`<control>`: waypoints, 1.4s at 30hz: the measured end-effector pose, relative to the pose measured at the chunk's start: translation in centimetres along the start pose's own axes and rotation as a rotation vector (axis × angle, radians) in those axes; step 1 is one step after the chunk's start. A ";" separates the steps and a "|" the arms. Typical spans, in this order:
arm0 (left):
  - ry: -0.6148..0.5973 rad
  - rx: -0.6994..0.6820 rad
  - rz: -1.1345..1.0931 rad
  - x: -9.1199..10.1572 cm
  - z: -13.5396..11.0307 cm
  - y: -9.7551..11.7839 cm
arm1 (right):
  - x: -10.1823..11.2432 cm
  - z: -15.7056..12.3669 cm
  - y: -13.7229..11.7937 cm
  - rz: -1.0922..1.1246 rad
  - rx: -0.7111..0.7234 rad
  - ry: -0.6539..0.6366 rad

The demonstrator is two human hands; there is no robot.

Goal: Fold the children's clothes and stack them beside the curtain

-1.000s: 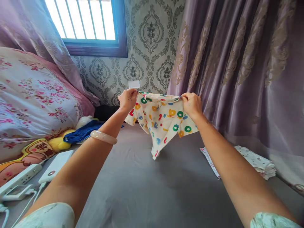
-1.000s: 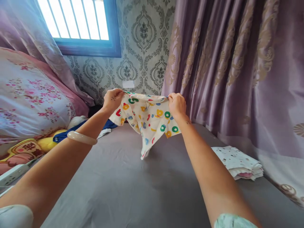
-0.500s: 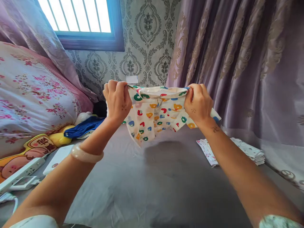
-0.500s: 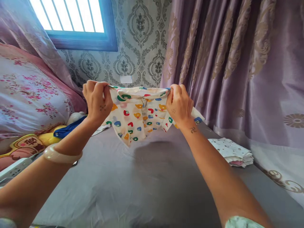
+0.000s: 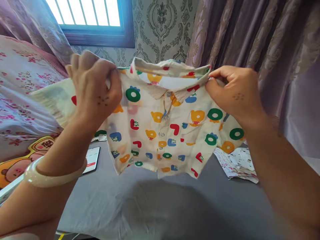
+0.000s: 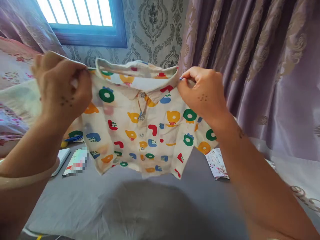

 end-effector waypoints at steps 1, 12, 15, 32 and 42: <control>-0.065 0.023 0.004 -1.6 0.0 -0.3 | -1.4 -0.1 0.9 0.017 -0.043 -0.059; -0.733 0.169 0.200 -23.8 -14.2 -6.1 | -20.5 -12.5 6.8 -0.072 -0.348 -0.687; -0.793 0.194 0.187 -27.0 -18.3 -6.9 | -23.3 -16.5 6.7 -0.061 -0.336 -0.739; -0.988 0.120 0.225 -37.3 -24.9 -10.9 | -35.1 -24.9 9.9 -0.046 -0.235 -1.172; -0.970 -0.046 0.331 -40.6 -24.0 -11.6 | -39.4 -24.6 11.8 0.000 -0.124 -1.140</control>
Point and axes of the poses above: each hand's wrist, its own z-axis towards the middle knuckle, its own x-axis out of the back of the hand, y = z × x, the point moved 5 cm from there along z, towards the middle knuckle, and after that the axes turned 14 degrees about x, right-handed, at the moved point
